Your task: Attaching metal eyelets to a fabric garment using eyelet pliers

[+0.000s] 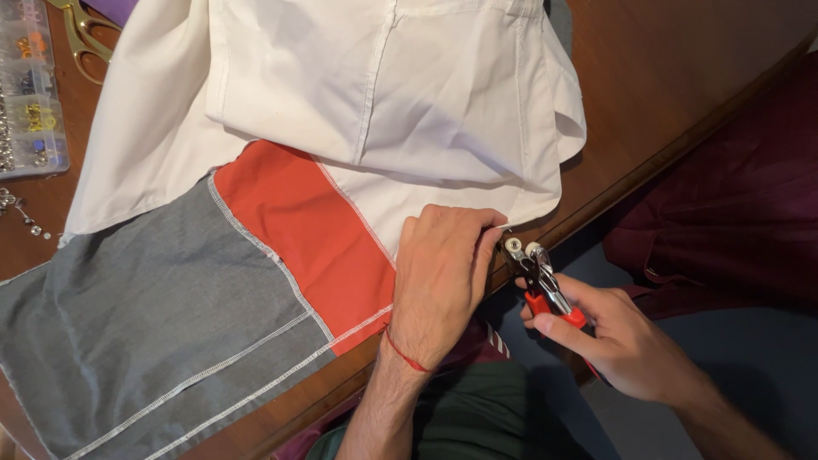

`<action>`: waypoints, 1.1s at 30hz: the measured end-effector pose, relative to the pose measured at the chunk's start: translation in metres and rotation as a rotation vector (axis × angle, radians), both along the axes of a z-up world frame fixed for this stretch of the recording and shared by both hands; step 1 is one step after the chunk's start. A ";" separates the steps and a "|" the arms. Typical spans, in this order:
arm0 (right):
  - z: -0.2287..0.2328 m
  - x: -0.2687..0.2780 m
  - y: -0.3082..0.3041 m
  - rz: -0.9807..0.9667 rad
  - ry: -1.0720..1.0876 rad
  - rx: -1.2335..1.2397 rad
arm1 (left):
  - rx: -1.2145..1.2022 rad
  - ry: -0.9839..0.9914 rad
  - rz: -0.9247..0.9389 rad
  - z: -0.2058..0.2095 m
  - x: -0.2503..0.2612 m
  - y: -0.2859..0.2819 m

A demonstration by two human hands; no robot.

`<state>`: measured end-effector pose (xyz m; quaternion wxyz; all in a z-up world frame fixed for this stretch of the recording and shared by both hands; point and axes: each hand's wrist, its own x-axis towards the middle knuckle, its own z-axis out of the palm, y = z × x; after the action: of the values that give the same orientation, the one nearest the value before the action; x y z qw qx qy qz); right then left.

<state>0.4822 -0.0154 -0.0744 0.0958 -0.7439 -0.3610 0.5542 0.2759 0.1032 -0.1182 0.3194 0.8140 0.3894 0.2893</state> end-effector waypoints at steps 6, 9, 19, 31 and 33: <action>0.003 -0.002 0.006 -0.002 -0.071 -0.003 | -0.035 -0.009 -0.027 0.001 -0.002 0.001; -0.001 -0.001 0.003 0.018 -0.104 0.007 | -0.044 -0.034 -0.044 0.000 -0.006 0.000; 0.024 -0.006 0.023 0.041 -0.128 -0.151 | -0.012 -0.047 -0.073 -0.001 -0.007 0.000; 0.031 -0.006 0.026 0.122 -0.035 -0.057 | 0.032 -0.005 -0.070 -0.003 -0.006 -0.001; 0.027 -0.003 0.023 0.166 -0.031 0.005 | 0.026 -0.001 -0.074 -0.003 -0.007 -0.002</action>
<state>0.4794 0.0074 -0.0472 0.0457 -0.7197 -0.4244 0.5476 0.2692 0.1016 -0.1212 0.3198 0.8317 0.3550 0.2829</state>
